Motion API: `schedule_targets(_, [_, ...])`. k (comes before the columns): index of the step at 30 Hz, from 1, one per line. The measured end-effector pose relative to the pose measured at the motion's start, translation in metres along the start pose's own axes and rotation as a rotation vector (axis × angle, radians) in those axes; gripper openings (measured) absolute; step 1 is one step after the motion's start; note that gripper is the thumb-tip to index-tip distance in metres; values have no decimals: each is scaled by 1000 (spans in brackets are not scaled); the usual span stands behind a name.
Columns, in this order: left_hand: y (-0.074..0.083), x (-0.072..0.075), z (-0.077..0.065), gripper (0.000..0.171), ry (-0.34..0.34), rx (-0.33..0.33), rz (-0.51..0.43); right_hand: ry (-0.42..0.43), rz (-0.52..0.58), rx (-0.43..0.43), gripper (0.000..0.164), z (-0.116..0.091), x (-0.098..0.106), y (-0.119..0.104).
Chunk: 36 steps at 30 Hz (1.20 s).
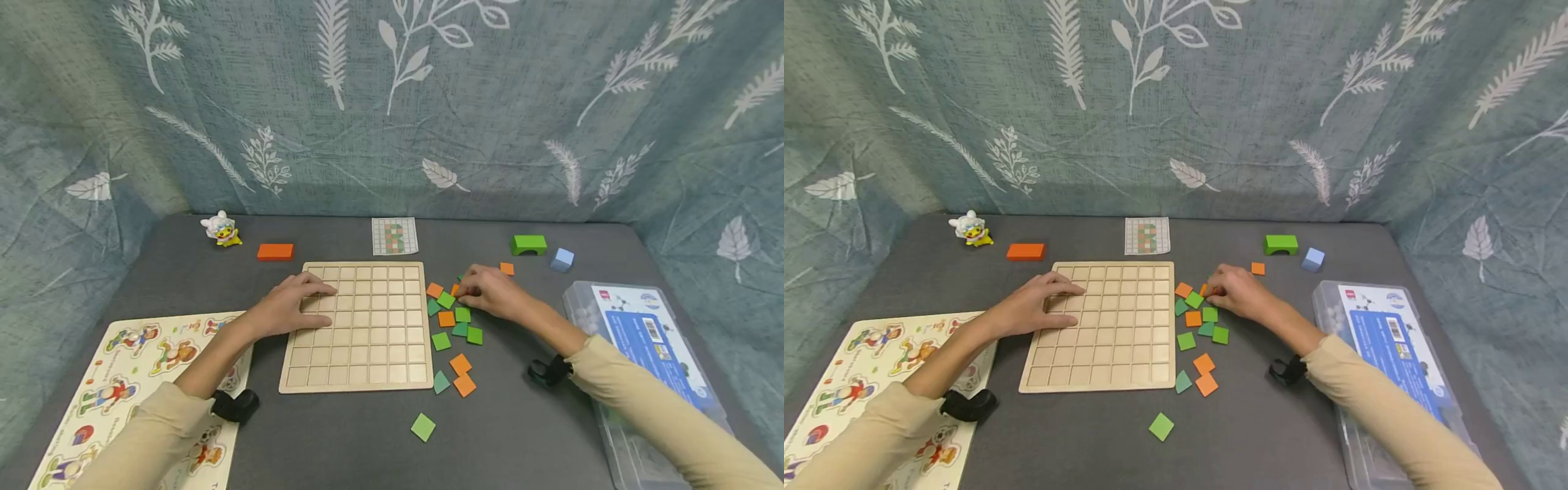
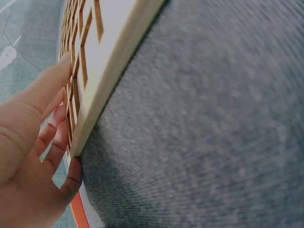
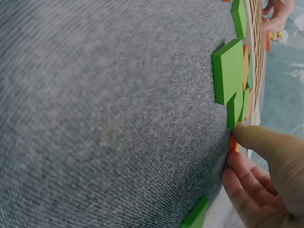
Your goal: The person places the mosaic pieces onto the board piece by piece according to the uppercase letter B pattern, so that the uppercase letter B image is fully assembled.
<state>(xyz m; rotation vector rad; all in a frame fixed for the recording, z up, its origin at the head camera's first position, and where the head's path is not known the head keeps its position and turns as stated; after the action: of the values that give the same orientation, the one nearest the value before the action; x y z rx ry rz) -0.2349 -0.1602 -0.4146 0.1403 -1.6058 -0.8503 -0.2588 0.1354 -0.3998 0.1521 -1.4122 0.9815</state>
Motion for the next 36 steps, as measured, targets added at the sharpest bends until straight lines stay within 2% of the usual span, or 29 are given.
schedule_targets(4, [-3,-1,0,50,-4,5,-8,7,2,20,6,0,-1,2])
schedule_targets(10, [-6,-1,2,52,-15,8,-34,21,63,-38,20,3,3,6])
schedule_targets(13, [-7,-2,2,51,-29,4,-43,57,124,-41,22,8,5,-2])
schedule_targets(16, [-7,-1,4,50,-30,-2,-43,71,162,-2,22,15,2,-19])
schedule_targets(24, [-1,-1,3,48,-27,-44,-6,74,196,119,20,44,-25,-58])
schedule_targets(27, [-2,0,3,47,-26,-39,5,66,211,171,19,58,-37,-71])
schedule_targets(31, [-1,2,7,45,-19,-46,11,20,235,191,19,78,-53,-86])
schedule_targets(36, [-1,1,11,41,-21,-53,-1,-26,242,171,20,101,-70,-98])
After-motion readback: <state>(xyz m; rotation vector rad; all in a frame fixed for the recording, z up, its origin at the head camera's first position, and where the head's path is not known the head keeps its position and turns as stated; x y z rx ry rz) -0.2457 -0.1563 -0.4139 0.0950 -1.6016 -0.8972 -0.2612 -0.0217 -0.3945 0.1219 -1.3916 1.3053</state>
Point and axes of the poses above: each hand's wrist, its own z-axis towards the middle knuckle, its own x-axis out of the back of the hand, y = z × x, the point moved 9 cm from there along z, towards the middle knuckle, and after that the axes turned 7 degrees about y, right-handed, at the moved point
